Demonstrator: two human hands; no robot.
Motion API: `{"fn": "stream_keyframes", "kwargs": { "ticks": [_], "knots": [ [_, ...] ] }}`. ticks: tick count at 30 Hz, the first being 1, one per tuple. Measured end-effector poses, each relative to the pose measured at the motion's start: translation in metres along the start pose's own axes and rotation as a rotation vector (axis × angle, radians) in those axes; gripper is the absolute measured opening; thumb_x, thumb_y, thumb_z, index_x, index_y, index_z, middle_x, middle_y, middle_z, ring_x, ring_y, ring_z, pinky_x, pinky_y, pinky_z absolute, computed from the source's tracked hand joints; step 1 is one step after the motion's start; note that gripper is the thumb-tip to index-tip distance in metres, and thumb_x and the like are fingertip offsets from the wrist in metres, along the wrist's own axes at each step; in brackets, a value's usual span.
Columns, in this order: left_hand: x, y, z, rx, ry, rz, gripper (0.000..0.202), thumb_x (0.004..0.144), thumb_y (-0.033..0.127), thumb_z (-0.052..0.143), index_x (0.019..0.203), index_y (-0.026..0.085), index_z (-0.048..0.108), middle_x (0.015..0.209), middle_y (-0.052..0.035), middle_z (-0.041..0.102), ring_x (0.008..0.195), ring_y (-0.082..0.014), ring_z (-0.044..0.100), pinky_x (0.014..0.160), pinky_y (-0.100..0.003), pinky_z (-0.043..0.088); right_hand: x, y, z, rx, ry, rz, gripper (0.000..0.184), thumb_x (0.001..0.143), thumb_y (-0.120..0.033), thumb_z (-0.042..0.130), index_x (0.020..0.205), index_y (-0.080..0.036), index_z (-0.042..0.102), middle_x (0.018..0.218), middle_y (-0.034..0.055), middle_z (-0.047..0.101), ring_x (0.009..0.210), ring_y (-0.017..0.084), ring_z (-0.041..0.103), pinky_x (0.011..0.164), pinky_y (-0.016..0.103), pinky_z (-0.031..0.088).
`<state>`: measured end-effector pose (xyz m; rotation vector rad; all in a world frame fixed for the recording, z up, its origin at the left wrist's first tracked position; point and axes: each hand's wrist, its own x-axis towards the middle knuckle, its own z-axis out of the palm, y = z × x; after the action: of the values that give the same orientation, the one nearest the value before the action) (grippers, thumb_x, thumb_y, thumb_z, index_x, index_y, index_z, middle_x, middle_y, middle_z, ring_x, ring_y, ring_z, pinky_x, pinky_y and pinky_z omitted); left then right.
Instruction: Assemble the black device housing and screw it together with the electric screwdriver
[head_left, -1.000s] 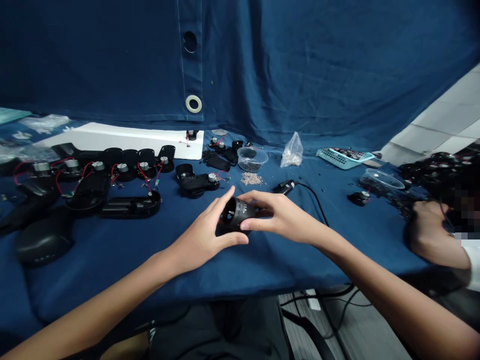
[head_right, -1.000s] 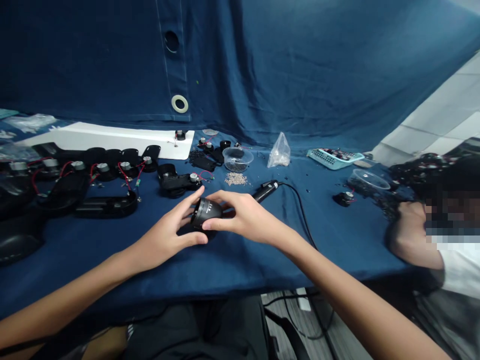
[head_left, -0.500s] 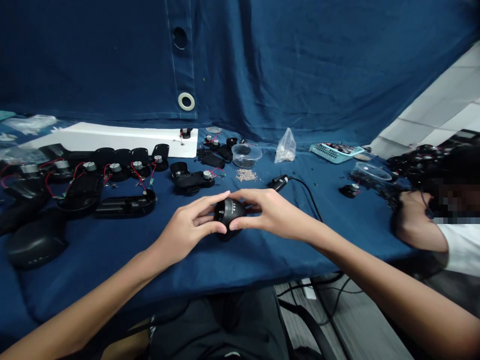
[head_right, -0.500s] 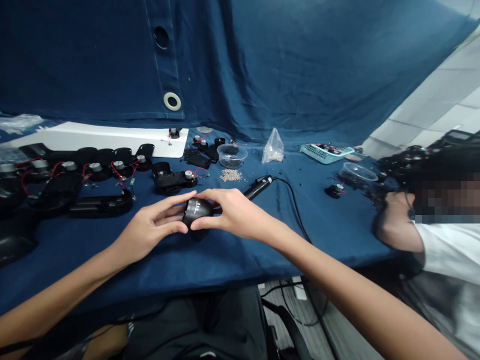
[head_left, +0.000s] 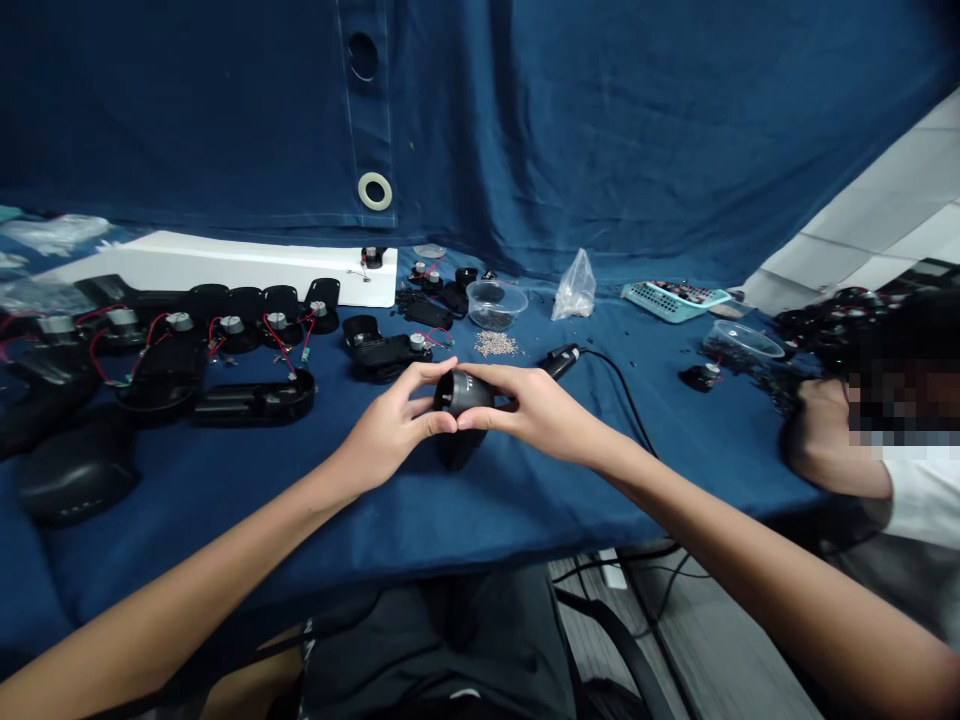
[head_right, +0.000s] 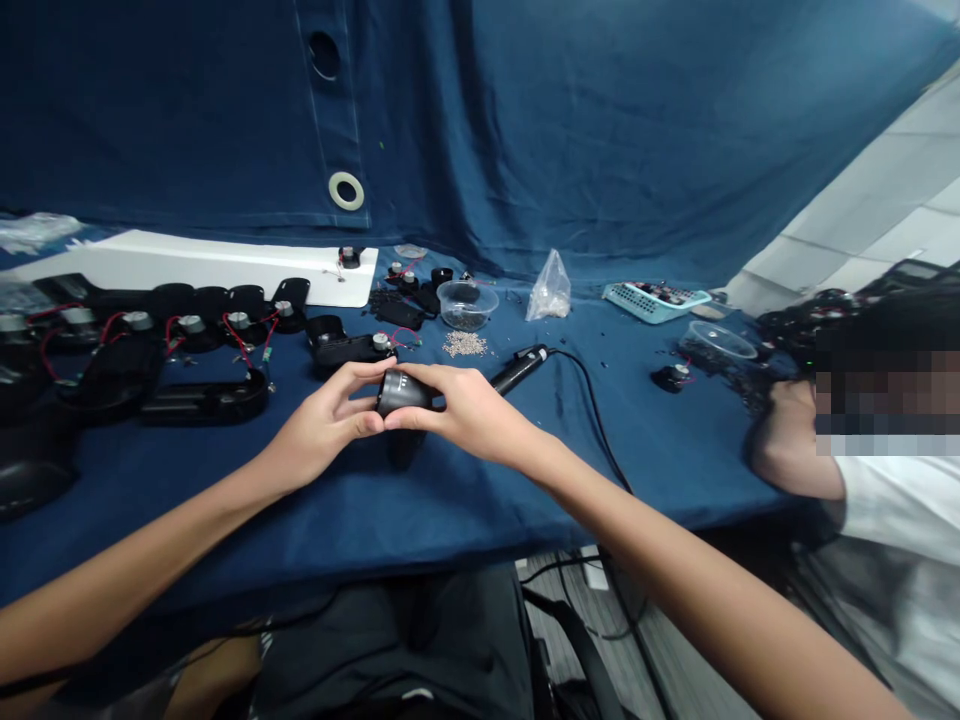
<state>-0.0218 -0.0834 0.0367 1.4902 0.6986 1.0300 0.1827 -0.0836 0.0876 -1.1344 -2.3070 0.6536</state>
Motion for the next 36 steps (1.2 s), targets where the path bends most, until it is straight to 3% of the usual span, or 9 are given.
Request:
{"fn": "stream_keyframes", "kwargs": {
  "ticks": [8,13,16,20,23,26,28,33,36],
  "knots": [
    [0.006,0.001,-0.003,-0.081,0.026,-0.044,0.055,0.079,0.034,0.073,0.124,0.018,0.047,0.138,-0.0137,0.048,0.117,-0.0277,0.058,0.098,-0.041,0.049,0.010,0.003,0.013,-0.077,0.005,-0.015,0.077,0.067,-0.042,0.080,0.132,-0.015,0.047,0.126,0.0149,0.059,0.114,0.028,0.057,0.094,0.041,0.046],
    [0.008,-0.004,-0.004,-0.104,0.038,-0.069,0.059,0.081,0.039,0.070,0.131,0.022,0.044,0.139,-0.0128,0.047,0.119,-0.0273,0.055,0.094,-0.041,0.053,0.013,0.001,0.029,-0.034,0.052,0.045,0.049,0.076,-0.020,0.063,0.122,-0.016,0.045,0.114,0.0110,0.058,0.102,0.022,0.058,0.085,0.035,0.046],
    [0.010,-0.011,-0.009,-0.133,0.006,-0.072,0.061,0.083,0.041,0.067,0.136,0.023,0.042,0.139,-0.0125,0.046,0.118,-0.0259,0.057,0.095,-0.041,0.052,0.016,0.009,0.028,0.037,0.059,0.088,0.050,0.075,-0.018,0.060,0.121,-0.017,0.042,0.108,0.0074,0.059,0.094,0.019,0.058,0.083,0.034,0.046],
    [0.013,-0.027,-0.011,-0.046,0.040,-0.141,0.069,0.085,0.044,0.063,0.143,0.020,0.035,0.136,-0.0154,0.048,0.112,-0.0254,0.060,0.093,-0.044,0.052,0.017,0.031,0.023,0.286,0.024,0.233,0.052,0.072,-0.024,0.064,0.119,-0.019,0.041,0.101,0.0032,0.057,0.087,0.016,0.057,0.073,0.030,0.050],
    [0.012,-0.034,-0.007,-0.005,0.024,-0.278,0.065,0.084,0.043,0.064,0.136,0.010,0.041,0.121,-0.0168,0.059,0.106,-0.0231,0.062,0.095,-0.041,0.049,0.016,0.044,0.024,0.592,0.028,0.333,0.051,0.073,-0.028,0.065,0.118,-0.024,0.040,0.103,0.0019,0.058,0.083,0.015,0.060,0.063,0.026,0.052],
    [0.009,-0.031,0.002,-0.152,-0.136,-0.396,0.049,0.085,0.042,0.063,0.120,0.008,0.054,0.105,-0.0136,0.066,0.093,-0.0210,0.067,0.083,-0.035,0.052,0.016,0.047,0.027,0.846,0.017,0.304,0.056,0.074,-0.028,0.068,0.121,-0.026,0.037,0.118,0.0055,0.059,0.094,0.019,0.065,0.077,0.033,0.056],
    [0.007,-0.026,0.007,-0.239,-0.149,-0.435,0.042,0.085,0.041,0.064,0.110,0.008,0.058,0.093,-0.0104,0.067,0.080,-0.0193,0.068,0.073,-0.032,0.053,0.018,0.048,0.027,0.914,-0.001,0.258,0.061,0.074,-0.029,0.069,0.123,-0.027,0.034,0.128,0.0081,0.056,0.106,0.022,0.063,0.089,0.040,0.053],
    [0.005,-0.023,0.015,-0.284,-0.048,-0.446,0.035,0.083,0.037,0.068,0.100,0.007,0.059,0.084,-0.0079,0.067,0.077,-0.0178,0.068,0.073,-0.031,0.054,0.022,0.052,0.018,0.566,-0.012,0.163,0.065,0.073,-0.036,0.075,0.127,-0.022,0.042,0.128,0.0094,0.056,0.120,0.023,0.054,0.104,0.042,0.042],
    [0.004,-0.026,0.017,-0.271,-0.002,-0.460,0.037,0.083,0.038,0.068,0.100,0.007,0.058,0.084,-0.0080,0.067,0.076,-0.0184,0.068,0.073,-0.033,0.057,0.023,0.051,0.012,0.316,0.067,0.067,0.068,0.072,-0.041,0.076,0.130,-0.021,0.045,0.132,0.0095,0.051,0.126,0.023,0.047,0.109,0.042,0.037]
  ]
}}
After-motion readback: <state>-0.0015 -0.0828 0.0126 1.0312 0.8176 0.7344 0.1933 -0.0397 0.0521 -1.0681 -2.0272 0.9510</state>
